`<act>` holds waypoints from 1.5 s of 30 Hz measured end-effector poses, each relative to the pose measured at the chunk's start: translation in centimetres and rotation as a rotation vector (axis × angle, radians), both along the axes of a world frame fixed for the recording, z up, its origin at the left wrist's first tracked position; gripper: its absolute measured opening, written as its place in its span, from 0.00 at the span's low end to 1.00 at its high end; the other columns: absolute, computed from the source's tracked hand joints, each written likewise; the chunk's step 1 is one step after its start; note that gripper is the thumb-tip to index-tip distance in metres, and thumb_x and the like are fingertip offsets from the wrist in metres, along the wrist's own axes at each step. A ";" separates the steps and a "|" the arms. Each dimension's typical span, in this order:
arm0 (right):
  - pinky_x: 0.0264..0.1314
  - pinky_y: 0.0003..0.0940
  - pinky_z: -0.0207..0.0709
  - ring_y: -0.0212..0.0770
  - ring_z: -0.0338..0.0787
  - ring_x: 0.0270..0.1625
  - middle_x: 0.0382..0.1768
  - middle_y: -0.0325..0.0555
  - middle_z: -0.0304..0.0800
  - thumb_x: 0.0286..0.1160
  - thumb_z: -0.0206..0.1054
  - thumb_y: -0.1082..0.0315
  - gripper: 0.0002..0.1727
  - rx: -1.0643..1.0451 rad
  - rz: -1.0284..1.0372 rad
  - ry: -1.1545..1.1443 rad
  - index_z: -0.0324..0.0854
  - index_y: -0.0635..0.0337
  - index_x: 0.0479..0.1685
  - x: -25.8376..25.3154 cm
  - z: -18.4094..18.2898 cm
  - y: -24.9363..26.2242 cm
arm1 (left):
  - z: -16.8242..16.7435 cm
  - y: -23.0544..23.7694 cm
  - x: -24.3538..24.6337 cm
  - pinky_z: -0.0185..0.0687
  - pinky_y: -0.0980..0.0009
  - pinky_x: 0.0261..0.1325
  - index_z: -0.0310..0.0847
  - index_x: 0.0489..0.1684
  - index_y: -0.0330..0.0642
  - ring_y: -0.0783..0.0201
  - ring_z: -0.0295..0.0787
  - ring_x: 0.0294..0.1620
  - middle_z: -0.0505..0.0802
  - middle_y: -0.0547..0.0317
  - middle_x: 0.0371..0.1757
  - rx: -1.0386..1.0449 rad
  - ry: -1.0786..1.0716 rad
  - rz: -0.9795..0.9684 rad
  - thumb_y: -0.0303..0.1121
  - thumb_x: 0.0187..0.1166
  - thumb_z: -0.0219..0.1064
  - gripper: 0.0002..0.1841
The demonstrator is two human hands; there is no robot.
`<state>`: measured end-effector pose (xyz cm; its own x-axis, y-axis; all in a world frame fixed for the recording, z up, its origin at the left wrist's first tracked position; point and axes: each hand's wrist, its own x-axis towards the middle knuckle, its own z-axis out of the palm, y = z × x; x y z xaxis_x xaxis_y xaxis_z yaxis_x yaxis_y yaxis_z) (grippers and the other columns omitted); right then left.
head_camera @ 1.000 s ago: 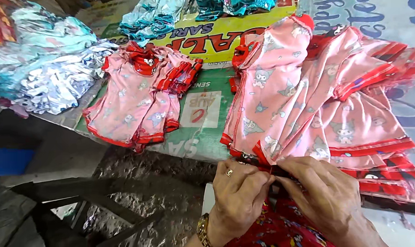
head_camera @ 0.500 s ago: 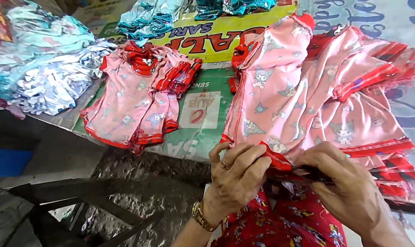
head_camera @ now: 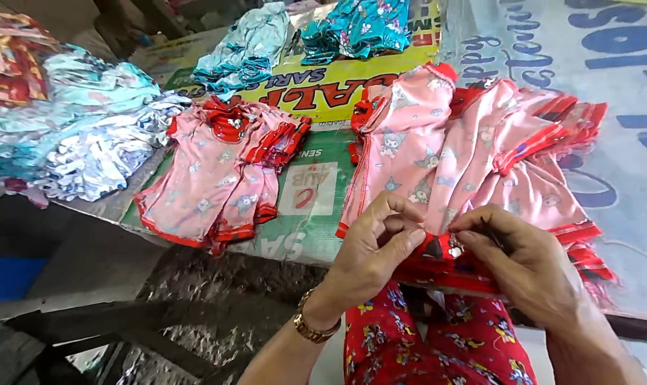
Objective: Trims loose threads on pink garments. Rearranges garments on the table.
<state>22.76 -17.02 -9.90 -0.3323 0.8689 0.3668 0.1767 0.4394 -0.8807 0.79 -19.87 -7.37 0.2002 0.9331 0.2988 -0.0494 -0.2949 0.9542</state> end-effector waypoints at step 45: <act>0.45 0.15 0.83 0.15 0.88 0.44 0.42 0.20 0.91 0.81 0.65 0.44 0.16 0.214 0.146 -0.238 0.86 0.43 0.50 2.1 3.0 1.3 | 2.3 2.0 1.7 0.79 0.84 0.38 0.82 0.40 0.35 0.78 0.81 0.34 0.85 0.62 0.34 0.335 0.390 0.014 0.26 0.83 0.66 0.04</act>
